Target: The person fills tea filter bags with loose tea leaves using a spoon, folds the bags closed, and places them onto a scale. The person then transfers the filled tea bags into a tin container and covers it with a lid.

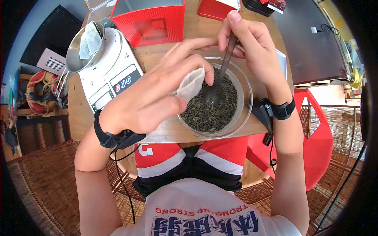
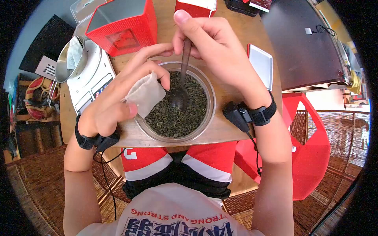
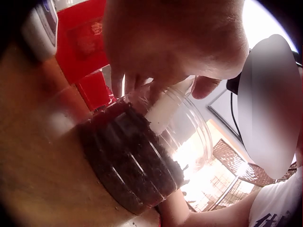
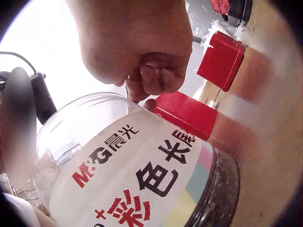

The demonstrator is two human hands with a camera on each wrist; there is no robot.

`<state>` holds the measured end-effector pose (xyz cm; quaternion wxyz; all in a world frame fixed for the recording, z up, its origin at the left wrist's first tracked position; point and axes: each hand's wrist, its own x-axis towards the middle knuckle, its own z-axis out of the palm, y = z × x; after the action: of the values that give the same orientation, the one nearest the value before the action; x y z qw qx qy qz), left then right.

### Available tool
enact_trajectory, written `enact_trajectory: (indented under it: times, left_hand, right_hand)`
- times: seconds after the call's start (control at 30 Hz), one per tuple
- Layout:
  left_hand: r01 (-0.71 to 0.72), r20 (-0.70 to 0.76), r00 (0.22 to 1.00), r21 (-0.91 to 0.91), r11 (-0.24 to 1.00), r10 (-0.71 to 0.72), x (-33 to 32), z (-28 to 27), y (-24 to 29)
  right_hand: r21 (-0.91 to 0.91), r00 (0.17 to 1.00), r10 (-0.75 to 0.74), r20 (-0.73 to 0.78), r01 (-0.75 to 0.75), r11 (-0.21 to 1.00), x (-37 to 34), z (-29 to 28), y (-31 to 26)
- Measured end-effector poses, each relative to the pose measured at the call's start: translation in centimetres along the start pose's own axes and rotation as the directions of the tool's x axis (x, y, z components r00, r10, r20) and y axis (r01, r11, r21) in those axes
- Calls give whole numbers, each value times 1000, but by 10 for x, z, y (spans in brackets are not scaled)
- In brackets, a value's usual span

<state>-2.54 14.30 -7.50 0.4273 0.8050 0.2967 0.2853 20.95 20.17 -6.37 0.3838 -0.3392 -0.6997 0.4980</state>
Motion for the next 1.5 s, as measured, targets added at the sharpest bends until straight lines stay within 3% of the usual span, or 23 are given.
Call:
enact_trajectory:
  times: [0.07,0.13,0.27,0.4,0.5,0.6,0.83,1.0,1.07,1.13,1.2,1.3,1.37,1.4,1.47,1.5]
  left_hand:
    - [4,18,1000,10,1000,-4,-2,1,-1]
    - [-182,-7,982,232,956,188,-3,4,-6]
    - [-152,0,988,214,965,156,-4,7,-2]
    - [-169,-32,984,137,976,174,-2,7,-5]
    - [-180,-33,982,120,976,185,-1,6,-7]
    - [-146,-46,987,113,983,152,-1,9,-9]
    - [24,-67,998,108,994,-17,-5,12,7]
    - [-35,-61,997,142,989,44,-6,12,3]
    - [-47,-62,996,137,989,56,-4,13,1]
    - [-123,-94,985,206,971,145,0,13,-2]
    - [-115,-92,987,191,975,134,1,9,0]
    - [-96,-91,989,197,976,116,0,8,0]
    - [-88,-92,990,219,972,110,0,9,1]
    - [-74,-83,993,155,985,87,0,9,1]
    - [-59,-71,995,89,994,65,1,10,1]
    - [-73,-57,995,111,991,79,0,11,1]
  right_hand:
    - [-1,1000,-2,13,2,1000,-1,-1,-2]
    - [6,1000,-1,28,0,1000,-2,-3,-1]
    - [33,994,102,31,-103,994,-5,-6,1]
    - [95,996,84,21,-86,992,-5,-8,1]
    - [6,993,109,-36,-109,994,-7,-11,-8]
    - [-110,995,21,-102,-32,993,-10,-9,-12]
    - [-99,997,27,66,-21,995,-13,-11,-18]
    - [-76,989,-19,147,31,997,-10,-17,-13]
    - [-115,1000,13,1,-12,993,-7,-18,-10]
    - [-138,1000,16,3,-15,990,-7,-17,-11]
    - [-160,1000,15,4,-14,987,-8,-16,-15]
    - [-34,980,140,142,-137,990,-11,-15,-18]
    - [55,978,-3,207,-8,998,-10,-16,-7]
    - [56,979,-4,206,-8,998,-11,-15,-9]
    - [6,977,156,143,-159,987,-12,-11,-17]
    - [6,977,158,141,-160,987,-11,-13,-18]
